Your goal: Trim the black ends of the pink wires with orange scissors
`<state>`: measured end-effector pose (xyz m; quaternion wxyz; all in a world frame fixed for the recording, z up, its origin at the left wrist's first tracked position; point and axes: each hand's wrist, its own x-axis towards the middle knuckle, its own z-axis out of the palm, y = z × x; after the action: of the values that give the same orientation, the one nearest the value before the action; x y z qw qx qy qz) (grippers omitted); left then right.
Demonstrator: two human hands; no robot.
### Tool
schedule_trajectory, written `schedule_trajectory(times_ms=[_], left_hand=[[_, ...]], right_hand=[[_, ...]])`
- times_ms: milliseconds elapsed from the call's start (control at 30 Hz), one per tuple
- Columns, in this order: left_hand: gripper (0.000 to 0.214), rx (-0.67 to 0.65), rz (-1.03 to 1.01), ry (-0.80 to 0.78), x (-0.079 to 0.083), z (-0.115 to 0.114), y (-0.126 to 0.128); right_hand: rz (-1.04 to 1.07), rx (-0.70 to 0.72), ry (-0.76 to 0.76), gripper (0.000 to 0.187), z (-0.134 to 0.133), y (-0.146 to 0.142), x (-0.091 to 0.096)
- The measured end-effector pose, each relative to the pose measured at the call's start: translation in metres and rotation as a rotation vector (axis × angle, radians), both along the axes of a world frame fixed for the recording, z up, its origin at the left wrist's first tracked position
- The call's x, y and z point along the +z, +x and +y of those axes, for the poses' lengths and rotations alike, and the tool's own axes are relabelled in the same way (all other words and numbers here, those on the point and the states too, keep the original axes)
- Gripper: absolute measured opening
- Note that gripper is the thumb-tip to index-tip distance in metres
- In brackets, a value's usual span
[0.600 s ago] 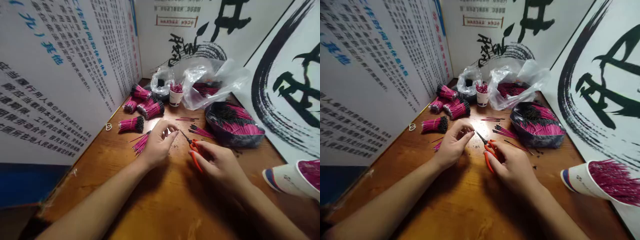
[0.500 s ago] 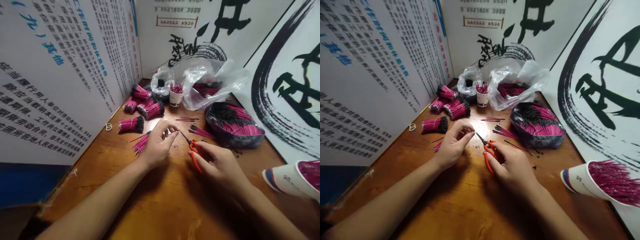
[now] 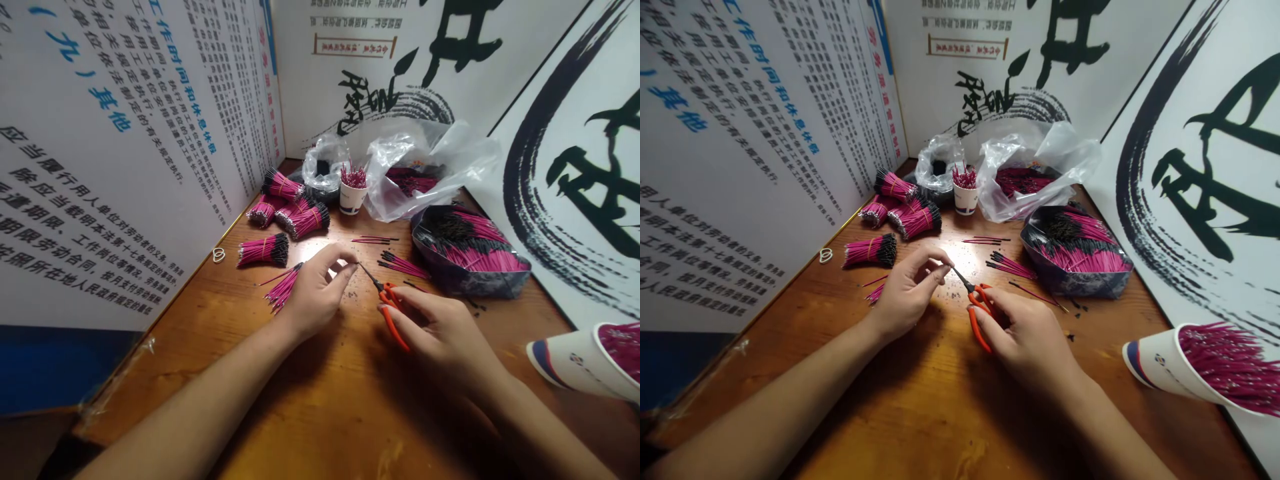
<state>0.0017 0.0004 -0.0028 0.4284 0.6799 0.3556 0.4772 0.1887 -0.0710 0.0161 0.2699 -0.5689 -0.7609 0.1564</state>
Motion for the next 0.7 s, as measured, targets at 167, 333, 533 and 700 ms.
schedule_trajectory(times_ms=[167,333,533,700], left_hand=[[0.002,-0.006,-0.002,-0.033,-0.0024,0.0000,-0.0004],[0.002,-0.004,0.003,-0.035,-0.0007,0.0006,0.0000],[0.002,-0.006,0.007,-0.045,0.0011,-0.0007,-0.0003],[0.003,-0.001,0.007,-0.032,-0.0005,-0.0003,-0.0007]], right_hand=[[-0.025,-0.015,0.019,0.021,-0.0003,0.0011,0.0002],[-0.021,-0.024,0.017,0.023,-0.0001,0.0011,0.0001],[-0.025,-0.028,0.002,0.025,-0.0013,0.0014,-0.0029],[-0.034,-0.019,-0.019,0.023,-0.0006,0.0014,-0.0053]])
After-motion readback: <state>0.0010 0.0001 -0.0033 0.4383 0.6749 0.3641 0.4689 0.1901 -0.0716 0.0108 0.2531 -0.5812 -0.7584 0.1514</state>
